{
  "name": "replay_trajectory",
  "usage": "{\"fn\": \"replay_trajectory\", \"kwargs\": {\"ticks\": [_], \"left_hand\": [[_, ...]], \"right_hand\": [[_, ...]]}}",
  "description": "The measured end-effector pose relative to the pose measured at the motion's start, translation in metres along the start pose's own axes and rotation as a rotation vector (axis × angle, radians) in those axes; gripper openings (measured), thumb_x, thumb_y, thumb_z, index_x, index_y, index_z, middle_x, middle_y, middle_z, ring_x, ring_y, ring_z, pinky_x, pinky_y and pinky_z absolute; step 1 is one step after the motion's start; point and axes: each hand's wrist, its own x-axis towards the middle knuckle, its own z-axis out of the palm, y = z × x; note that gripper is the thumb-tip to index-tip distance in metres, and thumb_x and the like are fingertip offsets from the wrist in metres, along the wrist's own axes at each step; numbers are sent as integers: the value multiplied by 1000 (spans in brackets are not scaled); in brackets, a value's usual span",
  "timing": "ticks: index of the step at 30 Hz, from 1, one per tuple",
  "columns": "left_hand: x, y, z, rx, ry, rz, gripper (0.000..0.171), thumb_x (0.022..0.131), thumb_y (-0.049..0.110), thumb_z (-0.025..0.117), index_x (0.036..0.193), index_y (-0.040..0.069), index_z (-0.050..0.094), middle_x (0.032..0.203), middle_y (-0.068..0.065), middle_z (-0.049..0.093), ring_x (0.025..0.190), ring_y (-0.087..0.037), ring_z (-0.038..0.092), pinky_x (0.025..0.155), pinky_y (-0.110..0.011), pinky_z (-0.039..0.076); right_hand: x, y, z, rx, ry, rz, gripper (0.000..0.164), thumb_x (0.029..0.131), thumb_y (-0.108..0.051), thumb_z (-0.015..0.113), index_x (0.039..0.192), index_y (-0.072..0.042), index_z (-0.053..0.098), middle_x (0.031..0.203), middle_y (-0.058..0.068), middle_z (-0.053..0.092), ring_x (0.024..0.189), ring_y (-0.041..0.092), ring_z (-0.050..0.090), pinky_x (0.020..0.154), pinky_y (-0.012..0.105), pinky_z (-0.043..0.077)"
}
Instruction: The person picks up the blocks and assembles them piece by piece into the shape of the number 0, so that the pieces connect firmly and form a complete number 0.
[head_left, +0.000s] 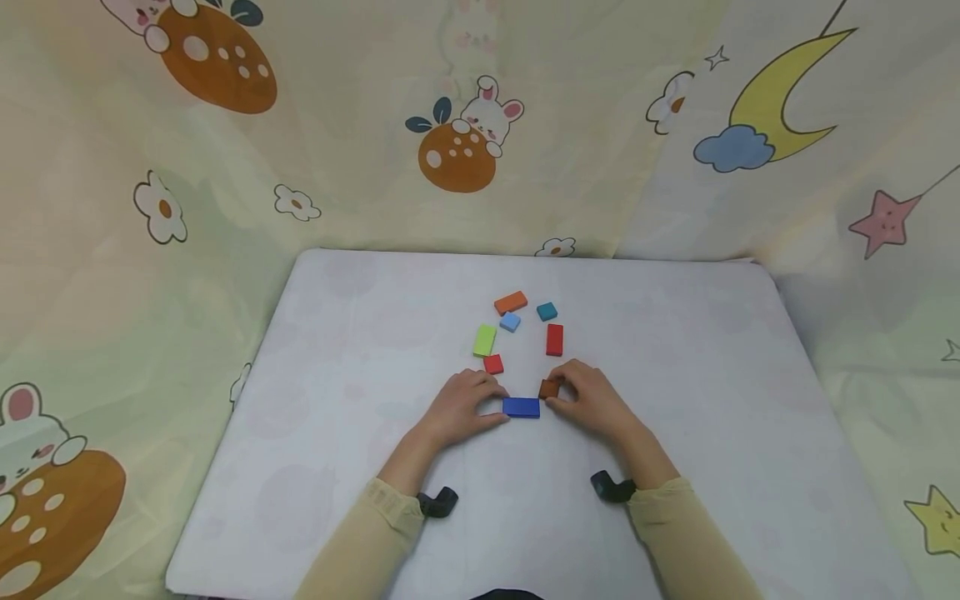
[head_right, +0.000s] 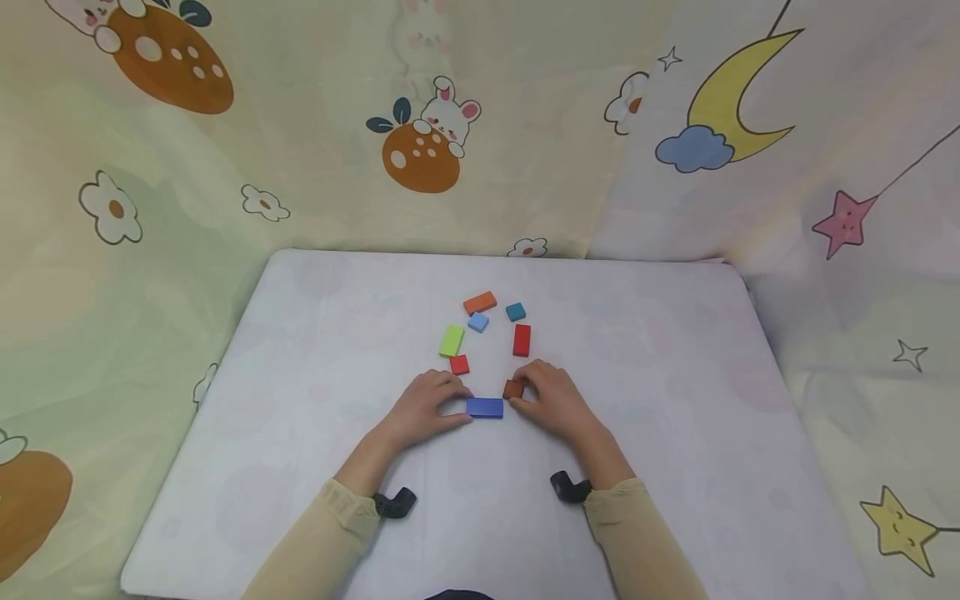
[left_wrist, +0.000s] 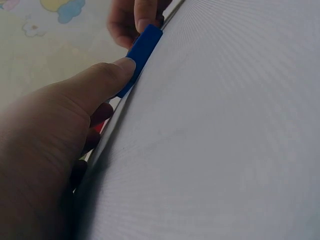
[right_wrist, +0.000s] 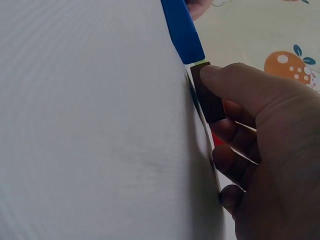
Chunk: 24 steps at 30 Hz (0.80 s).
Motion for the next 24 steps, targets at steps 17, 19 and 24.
{"fn": "replay_trajectory", "kwargs": {"ticks": [17,19,24], "left_hand": [[0,-1,0,-4,18,6,37,86,57,68,116,33,68,113,16,63,109,-8,55,97,-33,49],[0,-1,1,0,17,5,38,86,57,68,116,34,68,113,16,63,109,-8,55,97,-33,48],[-1,-1,1,0,22,11,41,86,59,67,118,34,67,114,16,63,110,-8,55,98,-33,48]], "right_hand": [[-3,3,5,-24,26,-4,35,85,-32,77,115,-22,62,110,-3,63,106,19,56,97,45,48],[-3,4,6,-25,33,-8,35,85,-32,77,115,-23,62,110,-3,63,106,18,56,97,45,47],[-4,6,8,-24,45,-22,35,85,-32,77,115,-23,62,109,-4,63,105,18,56,96,45,47]]}}
